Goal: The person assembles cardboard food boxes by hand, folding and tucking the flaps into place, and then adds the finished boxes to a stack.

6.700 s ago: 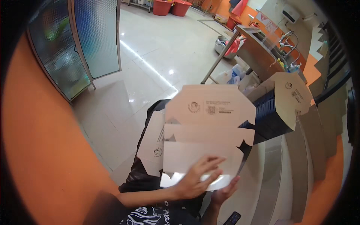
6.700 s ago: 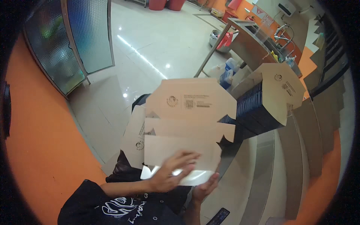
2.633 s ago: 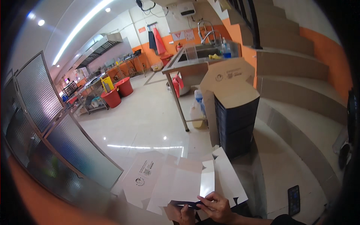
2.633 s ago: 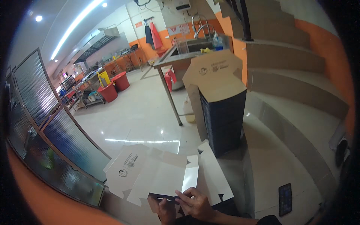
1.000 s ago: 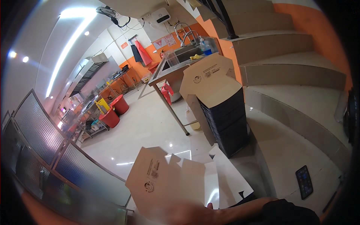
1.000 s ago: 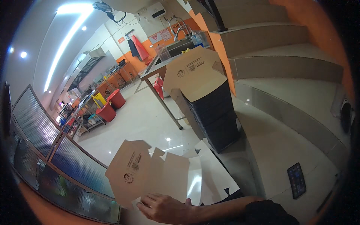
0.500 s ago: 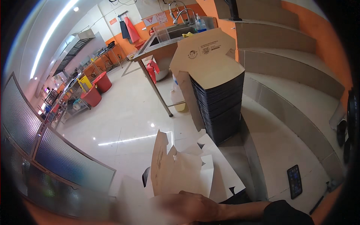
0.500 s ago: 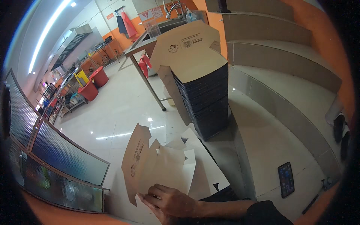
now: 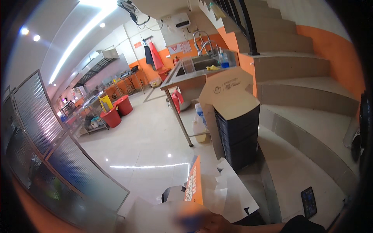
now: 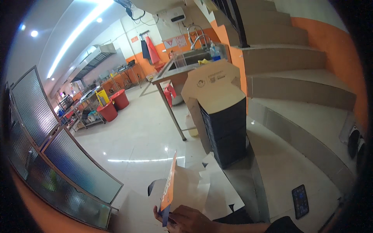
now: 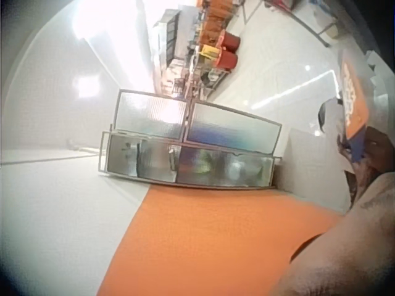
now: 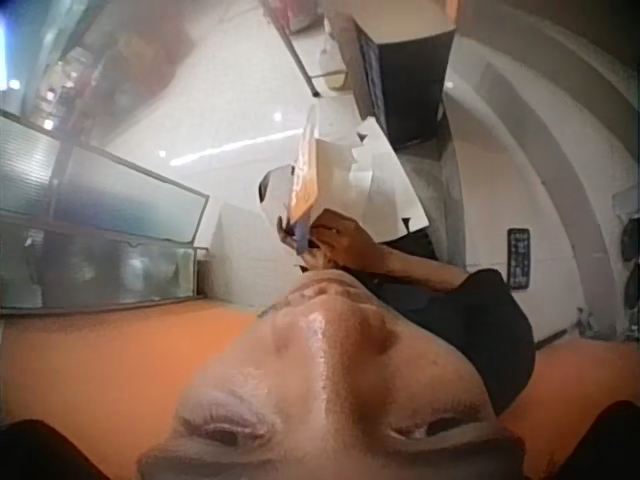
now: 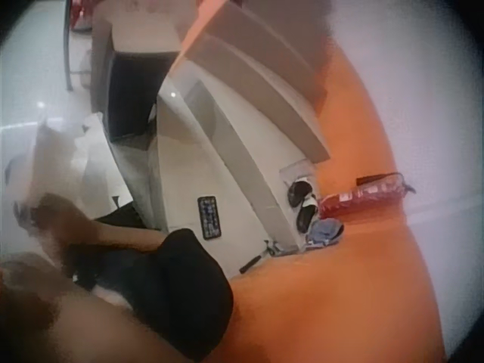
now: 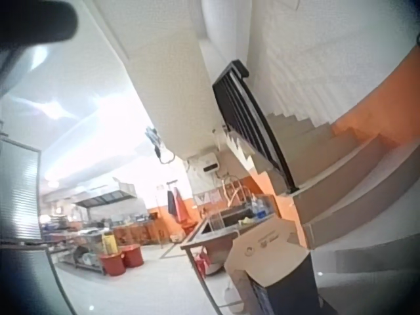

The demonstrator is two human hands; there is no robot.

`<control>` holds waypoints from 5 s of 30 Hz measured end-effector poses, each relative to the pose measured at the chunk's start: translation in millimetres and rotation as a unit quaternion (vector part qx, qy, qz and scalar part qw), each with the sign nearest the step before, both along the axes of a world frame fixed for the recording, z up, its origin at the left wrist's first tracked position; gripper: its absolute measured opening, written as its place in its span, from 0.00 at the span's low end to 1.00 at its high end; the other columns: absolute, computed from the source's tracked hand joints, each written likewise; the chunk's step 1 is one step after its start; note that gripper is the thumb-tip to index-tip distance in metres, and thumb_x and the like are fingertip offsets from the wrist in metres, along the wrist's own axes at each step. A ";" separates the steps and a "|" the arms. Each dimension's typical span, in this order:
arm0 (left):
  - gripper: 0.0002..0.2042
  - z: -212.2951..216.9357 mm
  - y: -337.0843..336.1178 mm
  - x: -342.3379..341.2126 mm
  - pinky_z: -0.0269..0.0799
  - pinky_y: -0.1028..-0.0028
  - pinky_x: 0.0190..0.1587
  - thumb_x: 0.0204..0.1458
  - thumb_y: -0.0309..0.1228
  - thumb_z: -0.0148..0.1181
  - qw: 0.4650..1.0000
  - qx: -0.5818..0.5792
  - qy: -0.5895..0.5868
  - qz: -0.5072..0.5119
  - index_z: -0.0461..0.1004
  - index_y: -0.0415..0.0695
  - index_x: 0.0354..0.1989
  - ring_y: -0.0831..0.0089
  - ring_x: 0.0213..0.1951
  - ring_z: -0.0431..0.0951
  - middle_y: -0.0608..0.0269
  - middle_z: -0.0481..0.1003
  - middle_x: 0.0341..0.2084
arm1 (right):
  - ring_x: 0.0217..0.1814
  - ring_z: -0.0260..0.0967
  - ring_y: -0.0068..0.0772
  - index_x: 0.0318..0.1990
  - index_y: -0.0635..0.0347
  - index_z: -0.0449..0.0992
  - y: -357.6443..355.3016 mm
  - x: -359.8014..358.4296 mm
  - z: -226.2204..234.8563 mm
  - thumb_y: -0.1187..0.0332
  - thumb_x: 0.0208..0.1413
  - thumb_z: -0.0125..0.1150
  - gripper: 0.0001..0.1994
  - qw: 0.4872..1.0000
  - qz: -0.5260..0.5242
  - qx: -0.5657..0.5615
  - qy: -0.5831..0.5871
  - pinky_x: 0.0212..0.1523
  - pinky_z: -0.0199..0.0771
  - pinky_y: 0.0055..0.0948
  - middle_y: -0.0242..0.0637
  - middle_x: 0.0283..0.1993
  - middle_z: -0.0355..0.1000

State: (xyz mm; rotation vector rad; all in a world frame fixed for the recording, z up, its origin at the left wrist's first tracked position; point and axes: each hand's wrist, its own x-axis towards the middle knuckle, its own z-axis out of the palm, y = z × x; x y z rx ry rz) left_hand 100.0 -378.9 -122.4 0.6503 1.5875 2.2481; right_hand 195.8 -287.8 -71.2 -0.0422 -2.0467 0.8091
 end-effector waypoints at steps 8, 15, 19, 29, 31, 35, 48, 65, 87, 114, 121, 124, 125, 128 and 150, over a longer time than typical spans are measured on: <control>0.38 9.5 -4.1 2.3 0.67 0.64 0.56 0.50 0.20 0.59 0.998 -0.049 0.008 -0.046 0.47 0.42 0.70 0.66 0.58 0.63 0.53 0.61 0.60 | 0.50 0.71 0.47 0.51 0.64 0.76 21.6 26.7 15.6 0.70 0.54 0.66 0.17 0.995 -0.083 0.052 -0.027 0.48 0.77 0.40 0.45 0.51 0.71; 0.48 31.8 -10.4 -21.3 0.59 0.62 0.65 0.44 0.27 0.65 0.958 -0.021 -0.201 -0.205 0.42 0.46 0.73 0.57 0.66 0.58 0.52 0.55 0.66 | 0.57 0.72 0.40 0.61 0.72 0.63 105.5 53.1 -3.8 0.69 0.58 0.65 0.27 0.939 -0.122 -0.317 -0.052 0.48 0.76 0.36 0.49 0.54 0.72; 0.54 24.3 -10.3 -45.1 0.58 0.57 0.67 0.36 0.28 0.72 0.953 -0.042 -0.138 -0.268 0.42 0.46 0.73 0.54 0.65 0.62 0.51 0.60 0.62 | 0.57 0.71 0.40 0.60 0.68 0.64 118.4 63.5 -33.9 0.69 0.57 0.66 0.26 0.917 -0.063 -0.386 -0.078 0.45 0.77 0.34 0.48 0.57 0.68; 0.55 5.7 -22.5 -73.9 0.51 0.63 0.69 0.47 0.41 0.73 0.935 -0.081 -0.091 -0.332 0.36 0.43 0.75 0.61 0.68 0.57 0.47 0.57 0.67 | 0.47 0.78 0.34 0.59 0.66 0.65 125.0 54.0 -57.7 0.72 0.58 0.64 0.22 0.923 -0.075 -0.374 -0.042 0.48 0.75 0.32 0.47 0.45 0.78; 0.53 -12.3 -28.3 -76.9 0.53 0.63 0.68 0.50 0.45 0.70 0.949 -0.056 -0.111 -0.291 0.38 0.43 0.75 0.61 0.69 0.57 0.45 0.52 0.71 | 0.40 0.79 0.30 0.50 0.68 0.73 120.6 51.9 -46.5 0.72 0.59 0.63 0.14 0.939 -0.106 -0.323 -0.057 0.45 0.76 0.30 0.42 0.36 0.80; 0.44 4.7 -27.3 -60.7 0.58 0.65 0.66 0.56 0.41 0.65 0.965 -0.021 -0.126 -0.229 0.44 0.41 0.74 0.62 0.66 0.62 0.48 0.57 0.69 | 0.38 0.80 0.29 0.39 0.67 0.80 118.3 53.3 -36.6 0.70 0.59 0.64 0.08 0.935 -0.136 -0.314 -0.091 0.44 0.76 0.30 0.42 0.33 0.81; 0.12 91.4 -35.0 -1.2 0.74 0.61 0.48 0.47 0.28 0.71 0.845 -0.354 0.374 0.141 0.74 0.36 0.35 0.51 0.48 0.75 0.47 0.74 0.42 | 0.34 0.73 0.18 0.31 0.69 0.78 122.7 59.6 -55.7 0.76 0.54 0.68 0.06 0.894 -0.200 -0.389 -0.096 0.38 0.74 0.24 0.34 0.31 0.79; 0.47 46.4 35.0 71.5 0.66 0.56 0.60 0.47 0.55 0.67 0.820 -0.346 0.404 -0.211 0.55 0.31 0.66 0.43 0.60 0.63 0.38 0.62 0.57 | 0.38 0.76 0.26 0.35 0.71 0.80 78.2 41.2 -9.8 0.77 0.51 0.70 0.07 0.915 -0.217 -0.332 -0.072 0.45 0.75 0.27 0.40 0.33 0.79; 0.17 34.5 23.4 48.7 0.75 0.62 0.48 0.53 0.23 0.61 0.830 -0.377 0.341 -0.227 0.74 0.37 0.52 0.53 0.46 0.77 0.47 0.74 0.47 | 0.43 0.79 0.28 0.43 0.70 0.79 106.3 24.1 -40.2 0.70 0.54 0.70 0.13 0.882 -0.086 -0.460 -0.064 0.46 0.79 0.27 0.40 0.35 0.80; 0.20 29.2 24.0 9.5 0.77 0.66 0.55 0.57 0.26 0.63 0.931 -0.286 0.065 -0.216 0.71 0.34 0.57 0.62 0.55 0.74 0.51 0.70 0.54 | 0.46 0.70 0.27 0.43 0.67 0.70 61.1 36.9 -37.3 0.83 0.51 0.52 0.11 0.744 0.196 -0.631 -0.103 0.54 0.70 0.30 0.36 0.40 0.72; 0.17 56.0 24.4 17.5 0.78 0.65 0.55 0.54 0.20 0.63 0.948 -0.283 0.036 -0.142 0.74 0.34 0.53 0.63 0.57 0.72 0.53 0.67 0.58 | 0.52 0.66 0.27 0.39 0.58 0.59 50.0 31.2 -35.0 0.88 0.47 0.43 0.14 0.737 0.273 -0.617 -0.029 0.55 0.66 0.29 0.38 0.46 0.66; 0.17 60.2 19.9 12.9 0.78 0.68 0.53 0.55 0.19 0.62 0.957 -0.253 0.017 -0.141 0.74 0.32 0.54 0.64 0.56 0.73 0.53 0.69 0.56 | 0.52 0.64 0.28 0.37 0.55 0.55 45.7 28.3 -32.9 0.87 0.47 0.42 0.14 0.754 0.262 -0.600 -0.050 0.57 0.65 0.29 0.39 0.49 0.64; 0.17 61.8 17.1 10.5 0.77 0.69 0.52 0.55 0.19 0.61 0.956 -0.256 0.011 -0.143 0.73 0.31 0.54 0.65 0.55 0.74 0.53 0.71 0.55 | 0.52 0.64 0.28 0.38 0.56 0.56 44.4 27.2 -32.2 0.86 0.48 0.44 0.14 0.748 0.280 -0.601 -0.031 0.58 0.65 0.30 0.39 0.48 0.64; 0.17 70.1 6.4 8.6 0.76 0.72 0.49 0.56 0.18 0.58 0.961 -0.254 -0.041 -0.098 0.72 0.29 0.55 0.67 0.52 0.76 0.53 0.75 0.50 | 0.52 0.65 0.30 0.42 0.59 0.61 39.9 29.0 -24.4 0.81 0.52 0.51 0.11 0.783 0.296 -0.547 -0.017 0.58 0.66 0.33 0.40 0.49 0.63; 0.15 78.2 3.2 -8.7 0.73 0.74 0.51 0.59 0.18 0.52 0.978 -0.017 -0.195 -0.073 0.71 0.26 0.53 0.71 0.48 0.77 0.53 0.77 0.46 | 0.53 0.74 0.46 0.46 0.61 0.81 10.3 48.8 -4.8 0.82 0.42 0.69 0.19 0.990 0.106 -0.085 0.026 0.56 0.80 0.46 0.43 0.50 0.75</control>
